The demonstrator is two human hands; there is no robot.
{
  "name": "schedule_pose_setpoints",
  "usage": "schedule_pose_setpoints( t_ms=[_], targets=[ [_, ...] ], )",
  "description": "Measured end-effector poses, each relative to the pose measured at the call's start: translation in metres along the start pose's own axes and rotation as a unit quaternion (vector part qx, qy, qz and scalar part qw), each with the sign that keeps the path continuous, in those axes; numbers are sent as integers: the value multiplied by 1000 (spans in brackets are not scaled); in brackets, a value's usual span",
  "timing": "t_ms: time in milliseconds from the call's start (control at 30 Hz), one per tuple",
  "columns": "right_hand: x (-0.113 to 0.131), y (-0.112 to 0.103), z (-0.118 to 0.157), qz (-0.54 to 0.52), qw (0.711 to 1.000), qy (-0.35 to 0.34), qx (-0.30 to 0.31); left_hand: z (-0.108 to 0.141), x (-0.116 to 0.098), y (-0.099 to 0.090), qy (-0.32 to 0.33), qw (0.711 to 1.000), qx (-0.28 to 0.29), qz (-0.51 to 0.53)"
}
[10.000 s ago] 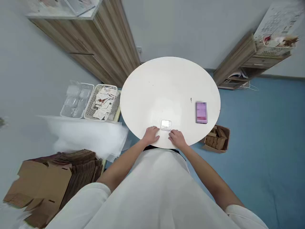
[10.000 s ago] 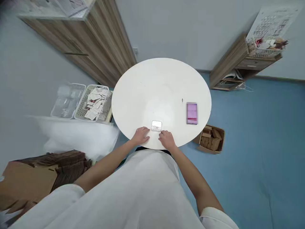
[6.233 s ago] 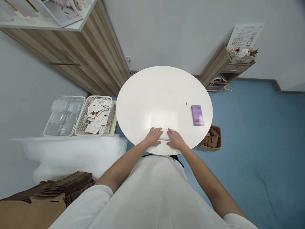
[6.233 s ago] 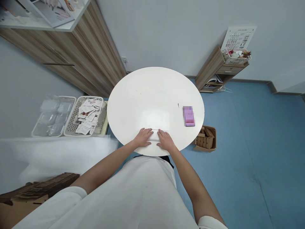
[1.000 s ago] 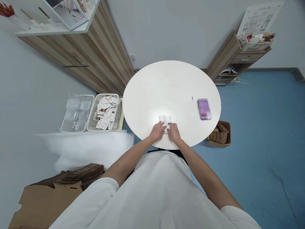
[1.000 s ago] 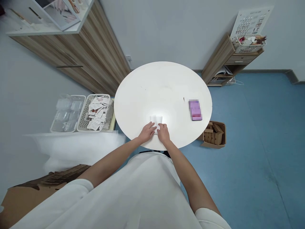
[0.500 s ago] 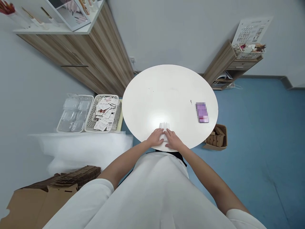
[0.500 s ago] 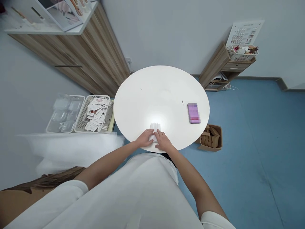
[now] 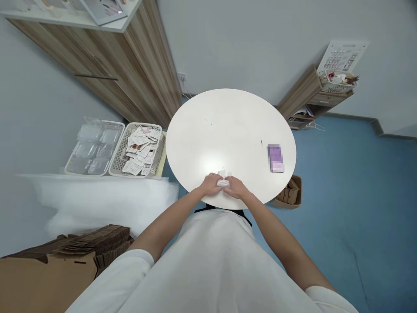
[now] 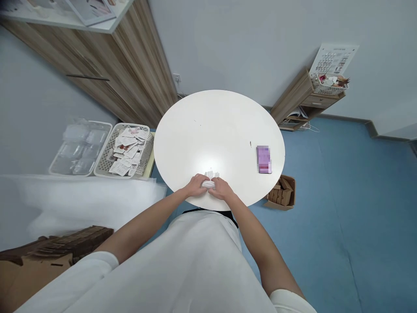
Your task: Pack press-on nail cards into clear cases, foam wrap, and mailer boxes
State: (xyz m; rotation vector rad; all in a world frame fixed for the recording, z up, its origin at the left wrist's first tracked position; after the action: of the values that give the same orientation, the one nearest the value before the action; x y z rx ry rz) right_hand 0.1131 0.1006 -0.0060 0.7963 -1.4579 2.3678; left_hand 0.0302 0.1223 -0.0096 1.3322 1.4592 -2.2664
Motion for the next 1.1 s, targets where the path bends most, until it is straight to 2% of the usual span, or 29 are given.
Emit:
schedule_pose_setpoints(
  t_ms=[133,200,267,333,467,567,633,700,833,967,1100],
  targets=[
    [-7,-7,-9,-63,997,36,21,-7,15,3,-74,995,-17,59],
    [-17,-5,-11,-95,992,71,45,-6,24,8,-118,989,-9,92],
    [-26,-3,-11,-134,985,100,53,-3,32,10,-158,980,-23,118],
    [-37,-4,-12,-166,978,124,23,2,40,7,-194,967,-64,153],
    [-51,-9,-15,-181,970,143,-80,12,58,3,-281,929,-147,191],
    [-53,-15,-12,-166,964,135,-159,15,61,0,-313,920,-172,162],
    [-49,-19,-6,-141,965,118,-189,14,60,-1,-320,919,-178,143],
    [-39,-16,-3,-97,978,80,-168,13,60,-1,-327,918,-180,137],
    [-28,3,4,-25,997,22,-68,15,66,-3,-355,906,-189,129],
    [-38,5,6,-85,996,18,-35,22,77,-4,-400,884,-201,133],
    [-45,6,6,-159,987,12,18,24,78,2,-400,882,-185,165]
  ],
)
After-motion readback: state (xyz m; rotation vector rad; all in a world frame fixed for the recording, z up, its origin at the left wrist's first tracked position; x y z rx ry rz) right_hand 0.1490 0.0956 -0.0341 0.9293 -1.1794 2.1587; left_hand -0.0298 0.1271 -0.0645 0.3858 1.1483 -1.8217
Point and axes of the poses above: each hand's wrist, its own z-axis away from the middle knuckle, its own y-axis out of the palm, x = y × z, the point moved 10 cm from there along -z, towards the middle knuckle, and after that the axes turned 1 degree about z, right-handed, at the moved point
